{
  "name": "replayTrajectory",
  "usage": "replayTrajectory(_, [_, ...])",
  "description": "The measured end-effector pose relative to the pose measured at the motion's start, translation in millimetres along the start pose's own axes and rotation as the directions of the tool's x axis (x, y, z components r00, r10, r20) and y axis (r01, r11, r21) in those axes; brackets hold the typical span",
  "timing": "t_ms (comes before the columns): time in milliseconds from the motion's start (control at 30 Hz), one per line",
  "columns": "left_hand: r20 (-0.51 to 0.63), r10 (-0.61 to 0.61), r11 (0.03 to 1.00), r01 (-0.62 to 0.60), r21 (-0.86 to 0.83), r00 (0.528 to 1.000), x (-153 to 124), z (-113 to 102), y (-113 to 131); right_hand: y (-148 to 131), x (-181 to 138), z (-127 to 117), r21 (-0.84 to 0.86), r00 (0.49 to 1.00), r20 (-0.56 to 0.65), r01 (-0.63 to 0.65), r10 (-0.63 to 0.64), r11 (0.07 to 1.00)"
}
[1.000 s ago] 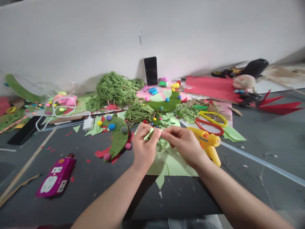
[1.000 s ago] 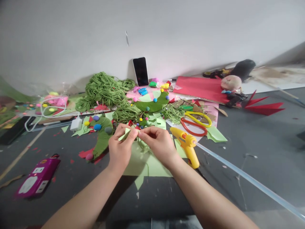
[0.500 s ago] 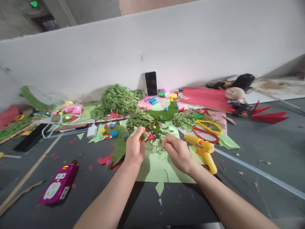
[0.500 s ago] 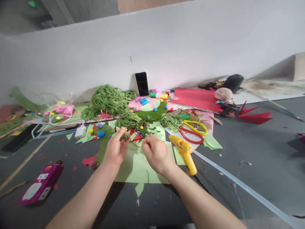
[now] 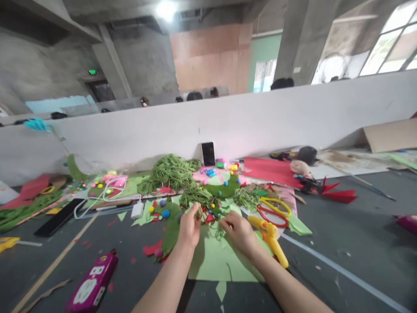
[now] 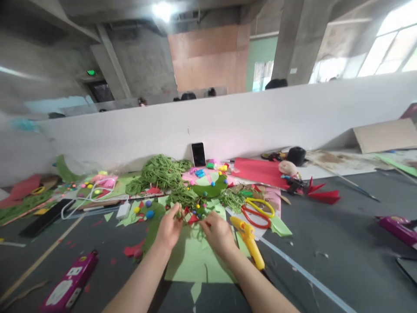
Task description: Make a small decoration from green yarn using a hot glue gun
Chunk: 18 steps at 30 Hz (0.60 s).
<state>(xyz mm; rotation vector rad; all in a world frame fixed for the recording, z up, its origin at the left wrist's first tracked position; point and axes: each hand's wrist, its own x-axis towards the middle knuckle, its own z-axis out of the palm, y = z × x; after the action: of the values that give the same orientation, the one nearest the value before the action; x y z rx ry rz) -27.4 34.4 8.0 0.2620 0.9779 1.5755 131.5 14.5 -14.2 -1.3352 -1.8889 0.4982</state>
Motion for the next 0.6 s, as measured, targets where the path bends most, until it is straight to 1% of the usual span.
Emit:
replayTrajectory(67, [0.050, 0.015, 0.999, -0.017, 0.034, 0.999, -2, -2, -2, 2, 0, 4, 0.110, 0.999, -0.033, -0.012, 0.015, 0.994])
replayTrajectory(100, [0.117, 0.045, 0.994, -0.055, 0.090, 0.992, -2, -4, -4, 4, 1, 6, 0.152, 0.998, -0.061, -0.016, 0.026, 0.988])
replayTrajectory(167, [0.183, 0.106, 0.976, -0.138, 0.170, 0.977, -2, -6, -7, 5, 2, 11, 0.214, 0.993, -0.113, -0.001, 0.026, 0.977])
replayTrajectory(233, [0.216, 0.136, 0.950, -0.189, 0.250, 0.967, -2, -8, -8, 7, 3, 16, 0.272, 0.980, -0.200, 0.046, 0.009, 0.961])
replayTrajectory(333, [0.264, 0.150, 0.912, -0.237, 0.336, 0.953, -3, -9, -8, 11, 6, 27, 0.306, 0.973, -0.230, 0.100, -0.029, 0.947])
replayTrajectory(400, [0.281, 0.122, 0.883, -0.234, 0.408, 0.952, -3, -8, -7, 17, 9, 36, 0.295, 0.956, -0.295, 0.090, 0.002, 0.951])
replayTrajectory(433, [0.285, 0.121, 0.878, -0.237, 0.416, 0.951, -3, -7, -8, 20, 11, 40, 0.290, 0.953, -0.302, 0.074, 0.018, 0.954])
replayTrajectory(500, [0.280, 0.122, 0.873, -0.237, 0.426, 0.952, -3, -6, -10, 25, 14, 47, 0.273, 0.953, -0.296, 0.025, 0.060, 0.962])
replayTrajectory(600, [0.237, 0.104, 0.890, -0.197, 0.410, 0.966, -4, -6, -16, 25, 13, 51, 0.247, 0.956, -0.271, -0.041, 0.110, 0.968])
